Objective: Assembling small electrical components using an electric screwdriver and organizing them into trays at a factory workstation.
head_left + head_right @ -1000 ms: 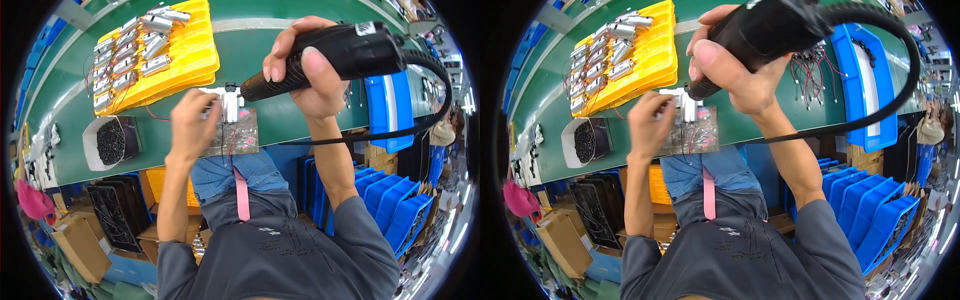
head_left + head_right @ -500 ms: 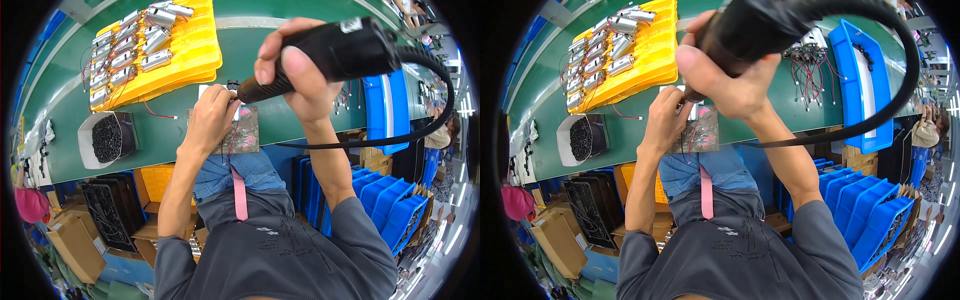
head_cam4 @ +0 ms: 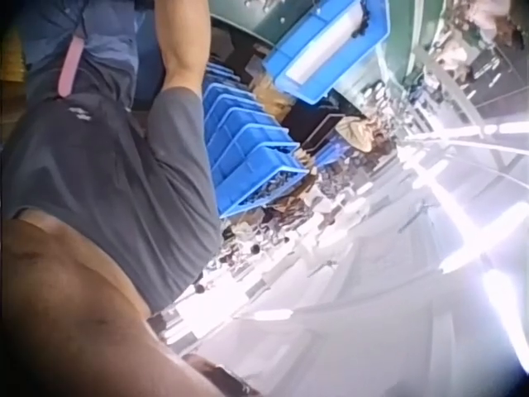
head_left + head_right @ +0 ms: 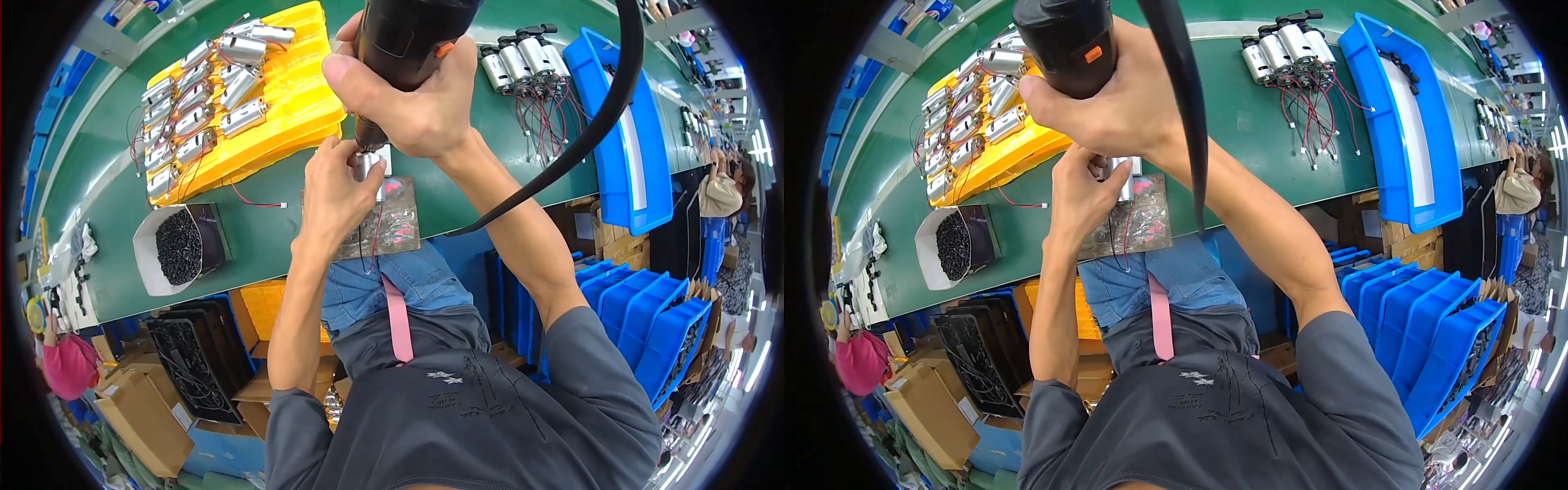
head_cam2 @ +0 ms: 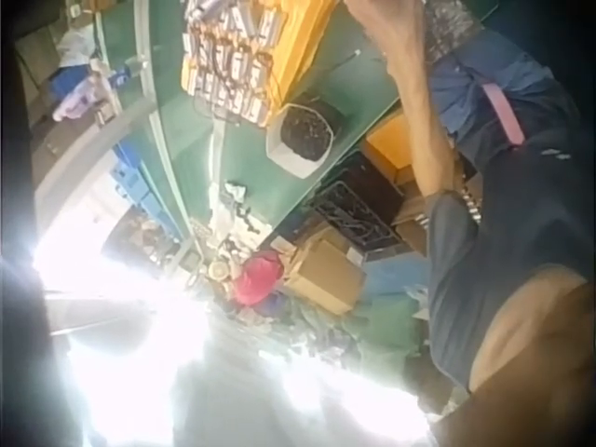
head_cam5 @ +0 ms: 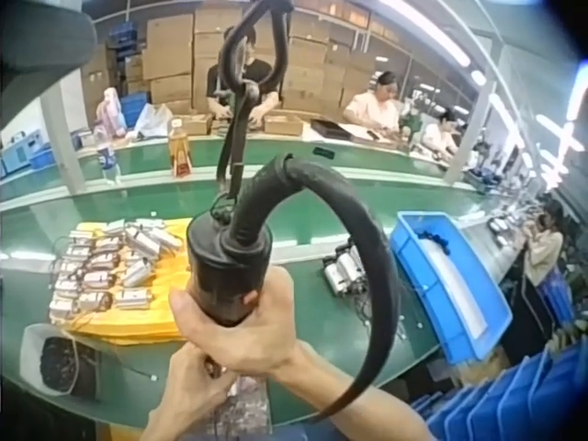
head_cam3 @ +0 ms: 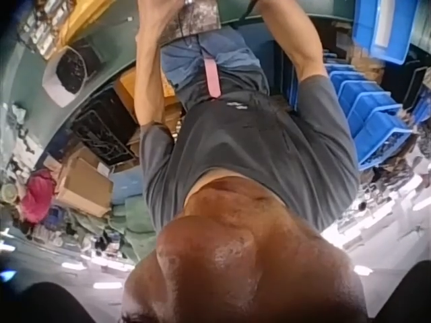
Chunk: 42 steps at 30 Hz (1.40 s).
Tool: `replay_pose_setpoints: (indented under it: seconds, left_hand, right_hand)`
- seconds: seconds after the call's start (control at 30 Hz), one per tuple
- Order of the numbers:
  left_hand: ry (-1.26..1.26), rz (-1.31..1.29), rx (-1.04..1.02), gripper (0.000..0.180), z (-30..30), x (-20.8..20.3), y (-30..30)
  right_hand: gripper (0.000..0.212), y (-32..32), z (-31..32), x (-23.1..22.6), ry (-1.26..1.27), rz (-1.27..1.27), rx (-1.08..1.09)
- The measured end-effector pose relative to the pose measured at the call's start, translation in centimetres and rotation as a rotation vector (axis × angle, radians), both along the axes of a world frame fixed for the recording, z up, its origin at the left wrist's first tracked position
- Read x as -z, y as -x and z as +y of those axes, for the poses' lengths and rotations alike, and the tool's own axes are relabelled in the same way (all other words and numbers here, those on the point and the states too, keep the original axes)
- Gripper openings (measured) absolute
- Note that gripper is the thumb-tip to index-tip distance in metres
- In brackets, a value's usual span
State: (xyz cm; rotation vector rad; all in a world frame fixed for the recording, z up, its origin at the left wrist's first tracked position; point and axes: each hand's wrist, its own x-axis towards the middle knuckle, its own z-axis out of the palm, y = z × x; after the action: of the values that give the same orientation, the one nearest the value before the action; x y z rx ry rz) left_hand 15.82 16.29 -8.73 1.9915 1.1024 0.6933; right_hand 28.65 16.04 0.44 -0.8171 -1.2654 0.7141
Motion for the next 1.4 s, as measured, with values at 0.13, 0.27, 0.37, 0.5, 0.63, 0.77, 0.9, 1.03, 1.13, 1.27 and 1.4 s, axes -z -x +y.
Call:
replay_pose_setpoints:
  seconds: [0.13,0.27,0.37,0.5,0.63,0.77,0.9,1.03,1.13,1.27,1.4]
  left_hand:
    - [0.06,-0.017,-0.047,0.029,-0.6,-0.1,0.0]
    - [-0.052,-0.054,-0.106,0.038,-1.3,0.0,0.3]
    - [0.004,0.016,-0.028,0.046,-0.8,-0.2,0.7]
    - [-0.011,-0.026,0.049,0.048,0.0,0.8,0.8]
    - [0.088,0.026,0.072,0.049,0.0,0.5,1.0]
    - [0.005,0.03,0.062,0.052,-0.2,0.5,0.6]
    - [0.057,0.027,0.003,0.058,-0.9,-0.3,0.1]
    - [-0.227,0.186,-0.055,0.07,-1.5,-0.5,0.4]
    - [-0.154,0.46,0.034,0.067,-1.5,-3.4,-0.8]
    - [-0.161,0.606,0.194,0.055,-0.3,-2.7,-2.1]
    - [-0.174,0.487,0.296,0.053,1.2,-2.0,-1.1]
  right_hand:
    - [0.023,0.2,1.7,1.8,-0.176,-0.059,0.02]
    - [0.021,0.0,1.2,1.5,-0.167,-0.409,0.166]
    - [0.015,0.5,1.7,1.7,-0.205,-0.38,0.135]
    - [0.015,0.9,1.7,2.0,-0.174,-0.361,0.129]
    - [0.015,1.0,1.4,1.6,-0.247,-0.331,0.15]
    - [0.019,0.7,1.1,1.0,-0.118,-0.423,0.039]
    - [0.031,-0.8,0.6,1.7,-0.067,-0.316,-0.011]
    - [0.051,-4.2,-3.5,-0.2,-0.152,0.162,-0.028]
    - [0.047,-6.8,-7.7,1.0,-0.036,0.125,0.064]
    - [0.042,-6.9,-11.9,2.5,0.128,0.076,0.135]
    - [0.041,-6.4,-13.2,2.2,0.142,0.003,0.181]
